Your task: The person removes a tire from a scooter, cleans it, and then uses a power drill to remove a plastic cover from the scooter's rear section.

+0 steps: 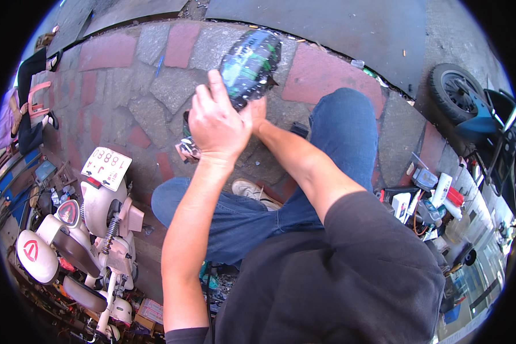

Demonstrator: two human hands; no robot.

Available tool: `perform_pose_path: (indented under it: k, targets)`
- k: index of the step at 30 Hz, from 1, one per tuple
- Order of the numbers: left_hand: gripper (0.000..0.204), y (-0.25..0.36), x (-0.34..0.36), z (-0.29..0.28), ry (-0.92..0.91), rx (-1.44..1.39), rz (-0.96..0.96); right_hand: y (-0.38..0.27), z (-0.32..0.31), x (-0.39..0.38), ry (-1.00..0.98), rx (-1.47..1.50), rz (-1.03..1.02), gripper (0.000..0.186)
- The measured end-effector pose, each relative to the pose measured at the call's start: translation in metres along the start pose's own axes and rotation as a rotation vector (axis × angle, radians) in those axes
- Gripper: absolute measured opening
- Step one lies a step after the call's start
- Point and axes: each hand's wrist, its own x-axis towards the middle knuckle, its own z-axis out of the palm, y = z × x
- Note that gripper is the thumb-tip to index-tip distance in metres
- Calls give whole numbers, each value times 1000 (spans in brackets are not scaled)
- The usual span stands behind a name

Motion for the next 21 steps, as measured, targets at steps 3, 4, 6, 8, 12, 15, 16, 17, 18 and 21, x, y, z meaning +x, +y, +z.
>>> perform_pose_path:
  k: [3,4,6,8,12,15,16,17,18,21]
  targets:
    - [82,-14,10,-1,31,-18,-22,-32,-43,-16,-280,-232,221,32]
    - [83,-20,14,-2,30,-16,-43,-37,-59,-22,-367,-347,367,37]
    - [87,-31,20,-4,0,-23,-59,-33,-95,-26,-530,-514,551,47]
    - [89,-39,20,-5,-12,-19,-72,-28,-120,-26,-1028,-660,517,52]
    - [90,-47,10,-5,22,-42,-42,-36,-119,-10,-806,-418,190,52]
    - [91,-51,1,-4,23,-91,-65,-53,-101,7,-559,257,55,31]
    - [91,-53,-1,-4,-2,-120,-81,-61,-96,12,-570,415,43,29]
    - [91,-56,-1,-4,1,-153,-73,-73,-91,13,-638,653,208,28]
    - [91,-59,1,-5,11,-188,-61,-84,-88,16,-702,843,424,27]
    - [84,-71,9,-11,-79,-454,-54,-110,-100,15,-561,1404,617,15]
